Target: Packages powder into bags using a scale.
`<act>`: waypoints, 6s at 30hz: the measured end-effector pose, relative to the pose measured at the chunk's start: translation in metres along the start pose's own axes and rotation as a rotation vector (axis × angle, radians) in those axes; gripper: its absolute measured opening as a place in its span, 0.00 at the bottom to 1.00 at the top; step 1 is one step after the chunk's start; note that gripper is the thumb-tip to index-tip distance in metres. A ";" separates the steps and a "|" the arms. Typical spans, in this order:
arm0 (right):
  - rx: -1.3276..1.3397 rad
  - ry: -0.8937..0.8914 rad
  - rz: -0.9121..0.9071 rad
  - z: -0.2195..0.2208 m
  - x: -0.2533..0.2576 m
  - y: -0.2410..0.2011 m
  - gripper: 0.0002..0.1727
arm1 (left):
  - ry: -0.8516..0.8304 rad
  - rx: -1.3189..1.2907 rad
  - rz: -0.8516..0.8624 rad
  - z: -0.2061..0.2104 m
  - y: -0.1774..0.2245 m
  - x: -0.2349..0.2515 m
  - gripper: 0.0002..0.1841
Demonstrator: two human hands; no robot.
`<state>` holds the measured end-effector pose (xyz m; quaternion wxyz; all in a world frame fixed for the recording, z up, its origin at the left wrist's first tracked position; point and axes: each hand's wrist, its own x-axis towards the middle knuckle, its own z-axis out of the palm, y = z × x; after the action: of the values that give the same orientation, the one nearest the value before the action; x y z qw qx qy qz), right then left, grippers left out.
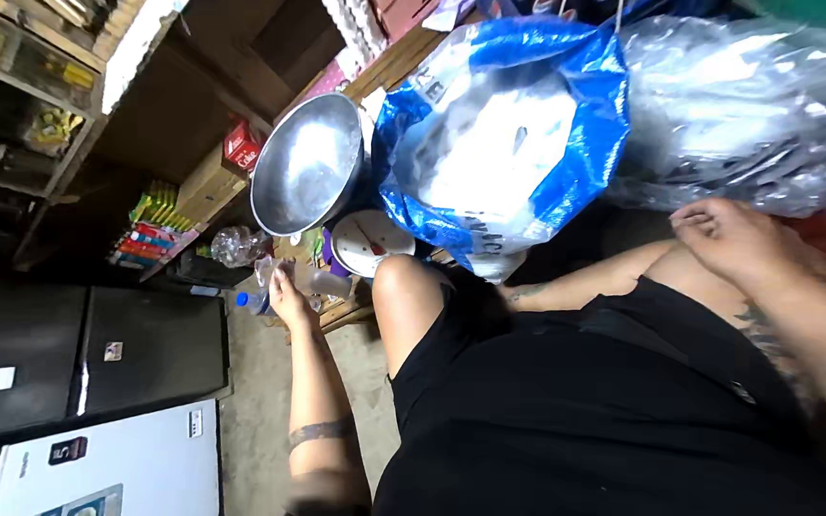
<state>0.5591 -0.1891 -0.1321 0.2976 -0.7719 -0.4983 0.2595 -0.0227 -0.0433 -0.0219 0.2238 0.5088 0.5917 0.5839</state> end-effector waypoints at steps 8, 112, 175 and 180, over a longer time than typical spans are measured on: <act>-0.037 -0.003 0.031 0.001 0.001 0.002 0.18 | -0.077 0.091 -0.131 -0.005 -0.046 -0.009 0.26; -0.066 -0.011 0.061 -0.002 0.000 -0.002 0.19 | -0.015 0.385 0.040 0.004 -0.007 0.011 0.15; -0.048 -0.004 0.058 -0.003 0.000 -0.001 0.18 | -0.103 0.446 -0.065 0.008 -0.027 0.003 0.16; -0.041 -0.016 0.050 -0.002 0.001 -0.001 0.19 | -0.052 0.379 0.012 0.004 -0.017 0.004 0.16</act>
<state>0.5605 -0.1889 -0.1301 0.2713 -0.7879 -0.4864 0.2629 -0.0266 -0.0351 -0.0373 0.1353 0.5603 0.6820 0.4501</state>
